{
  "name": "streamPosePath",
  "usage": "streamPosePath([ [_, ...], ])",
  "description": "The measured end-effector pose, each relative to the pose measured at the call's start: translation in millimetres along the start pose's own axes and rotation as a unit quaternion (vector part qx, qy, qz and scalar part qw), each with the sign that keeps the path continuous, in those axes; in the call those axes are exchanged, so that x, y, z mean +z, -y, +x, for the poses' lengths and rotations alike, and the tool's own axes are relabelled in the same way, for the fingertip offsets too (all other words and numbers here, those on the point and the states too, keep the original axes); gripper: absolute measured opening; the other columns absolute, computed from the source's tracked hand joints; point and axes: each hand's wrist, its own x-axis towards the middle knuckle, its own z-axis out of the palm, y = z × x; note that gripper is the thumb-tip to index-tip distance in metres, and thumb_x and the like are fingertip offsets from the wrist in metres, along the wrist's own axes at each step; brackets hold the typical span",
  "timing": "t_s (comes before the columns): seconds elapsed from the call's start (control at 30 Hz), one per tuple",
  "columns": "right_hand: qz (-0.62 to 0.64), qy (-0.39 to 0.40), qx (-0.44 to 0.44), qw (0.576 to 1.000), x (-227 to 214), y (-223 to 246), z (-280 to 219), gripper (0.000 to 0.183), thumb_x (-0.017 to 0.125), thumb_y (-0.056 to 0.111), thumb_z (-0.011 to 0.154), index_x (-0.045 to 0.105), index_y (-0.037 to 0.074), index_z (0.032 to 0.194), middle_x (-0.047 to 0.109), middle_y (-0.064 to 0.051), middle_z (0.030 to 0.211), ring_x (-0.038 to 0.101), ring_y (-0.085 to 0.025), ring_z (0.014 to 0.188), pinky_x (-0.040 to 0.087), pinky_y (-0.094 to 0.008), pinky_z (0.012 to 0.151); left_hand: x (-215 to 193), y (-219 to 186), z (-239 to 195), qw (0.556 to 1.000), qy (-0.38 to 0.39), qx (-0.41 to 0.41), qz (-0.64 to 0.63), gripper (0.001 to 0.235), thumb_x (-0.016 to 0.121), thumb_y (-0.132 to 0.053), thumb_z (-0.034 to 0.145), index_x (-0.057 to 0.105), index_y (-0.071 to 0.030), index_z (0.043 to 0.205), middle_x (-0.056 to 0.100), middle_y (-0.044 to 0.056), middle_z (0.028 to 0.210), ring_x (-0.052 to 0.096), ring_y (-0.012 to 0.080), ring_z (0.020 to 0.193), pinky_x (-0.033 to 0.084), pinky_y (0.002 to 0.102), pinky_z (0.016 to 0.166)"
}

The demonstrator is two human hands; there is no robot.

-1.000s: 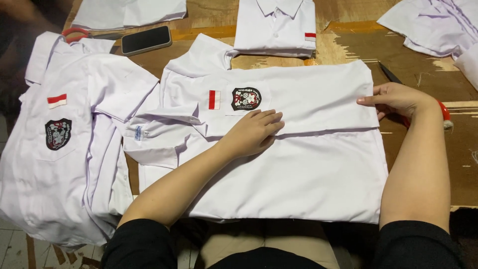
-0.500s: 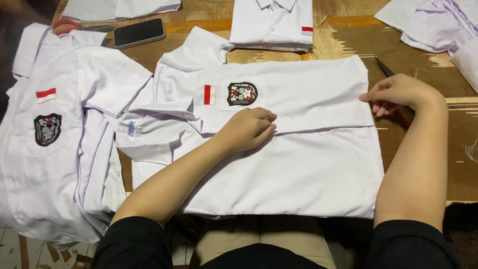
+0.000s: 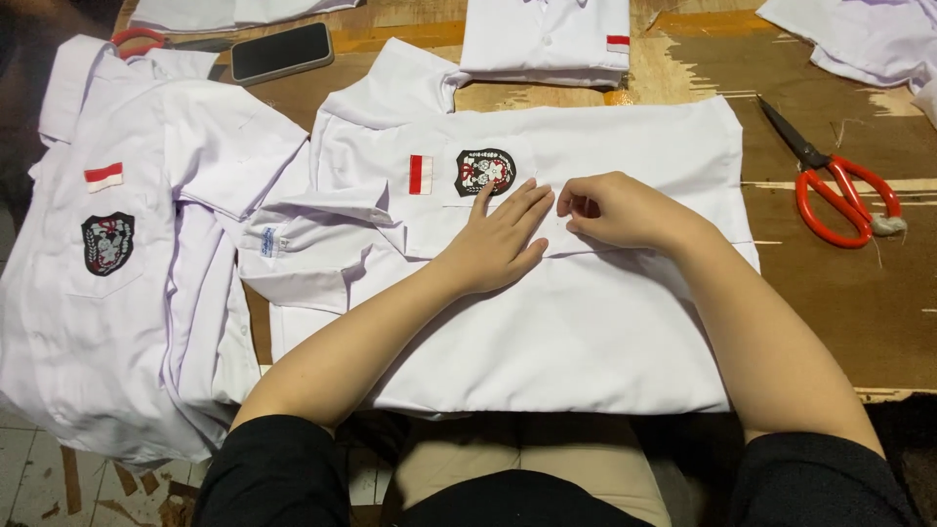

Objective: Folding and stacking white school shirts on a wooden work table.

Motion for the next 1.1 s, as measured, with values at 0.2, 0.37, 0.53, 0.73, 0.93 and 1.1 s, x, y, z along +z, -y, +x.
streamPosePath([
  [0.2, 0.062, 0.015, 0.002, 0.998, 4.8, 0.8, 6.0, 0.017, 0.075, 0.015, 0.086, 0.077, 0.007, 0.101, 0.077, -0.013, 0.086, 0.073, -0.031, 0.086, 0.057, -0.043, 0.081, -4.8, 0.9, 0.2, 1.0, 0.021, -0.007, 0.0, 0.065, 0.024, -0.044, 0.108, 0.026, -0.007, 0.162, 0.027, 0.016, 0.168, 0.015, 0.0253, 0.16, -0.002, 0.062, 0.124],
  [0.37, 0.06, 0.004, -0.004, 0.998, 18.2, -11.9, 17.4, 0.01, 0.073, 0.016, 0.09, 0.077, 0.008, 0.096, 0.077, -0.011, 0.081, 0.073, -0.029, 0.082, 0.058, -0.039, 0.077, -8.0, 0.1, 0.5, 0.999, 0.042, -0.011, -0.003, 0.068, 0.025, -0.047, 0.107, 0.021, -0.011, 0.164, 0.024, 0.013, 0.17, 0.015, 0.0244, 0.16, -0.001, 0.061, 0.124],
  [0.53, 0.059, 0.003, 0.019, 0.998, 11.0, -7.6, 15.0, 0.011, 0.068, 0.014, 0.093, 0.074, 0.005, 0.093, 0.074, -0.013, 0.079, 0.072, -0.028, 0.081, 0.057, -0.039, 0.076, -12.2, -0.5, -0.2, 0.999, 0.049, -0.012, -0.006, 0.068, 0.023, -0.047, 0.106, 0.022, -0.011, 0.164, 0.023, 0.014, 0.17, 0.013, 0.0246, 0.16, -0.002, 0.061, 0.124],
  [0.73, 0.049, -0.062, 0.013, 0.997, -1.2, -18.2, 17.8, 0.014, 0.063, 0.013, 0.099, 0.07, 0.002, 0.096, 0.072, -0.017, 0.082, 0.072, -0.033, 0.082, 0.057, -0.042, 0.075, -8.7, 2.0, 1.3, 0.999, 0.052, -0.012, 0.003, 0.068, 0.024, -0.048, 0.106, 0.023, -0.012, 0.164, 0.023, 0.012, 0.171, 0.014, 0.0234, 0.16, -0.001, 0.06, 0.125],
  [0.93, 0.08, -0.044, 0.022, 0.996, -7.7, 2.4, 5.2, 0.016, 0.062, 0.013, 0.098, 0.071, 0.001, 0.099, 0.073, -0.018, 0.084, 0.071, -0.032, 0.084, 0.057, -0.042, 0.078, -11.9, 3.1, 0.8, 0.999, 0.049, -0.014, 0.01, 0.068, 0.026, -0.048, 0.106, 0.025, -0.012, 0.163, 0.024, 0.011, 0.171, 0.015, 0.0225, 0.16, 0.0, 0.059, 0.125],
  [1.1, 0.072, -0.04, 0.019, 0.996, 3.4, -16.0, 12.4, 0.012, 0.069, 0.011, 0.092, 0.071, 0.001, 0.096, 0.073, -0.018, 0.084, 0.071, -0.033, 0.083, 0.056, -0.042, 0.076, -11.1, 3.9, -1.2, 0.999, 0.043, -0.015, 0.003, 0.068, 0.028, -0.05, 0.106, 0.026, -0.013, 0.163, 0.024, 0.01, 0.171, 0.016, 0.0223, 0.16, 0.001, 0.058, 0.126],
])
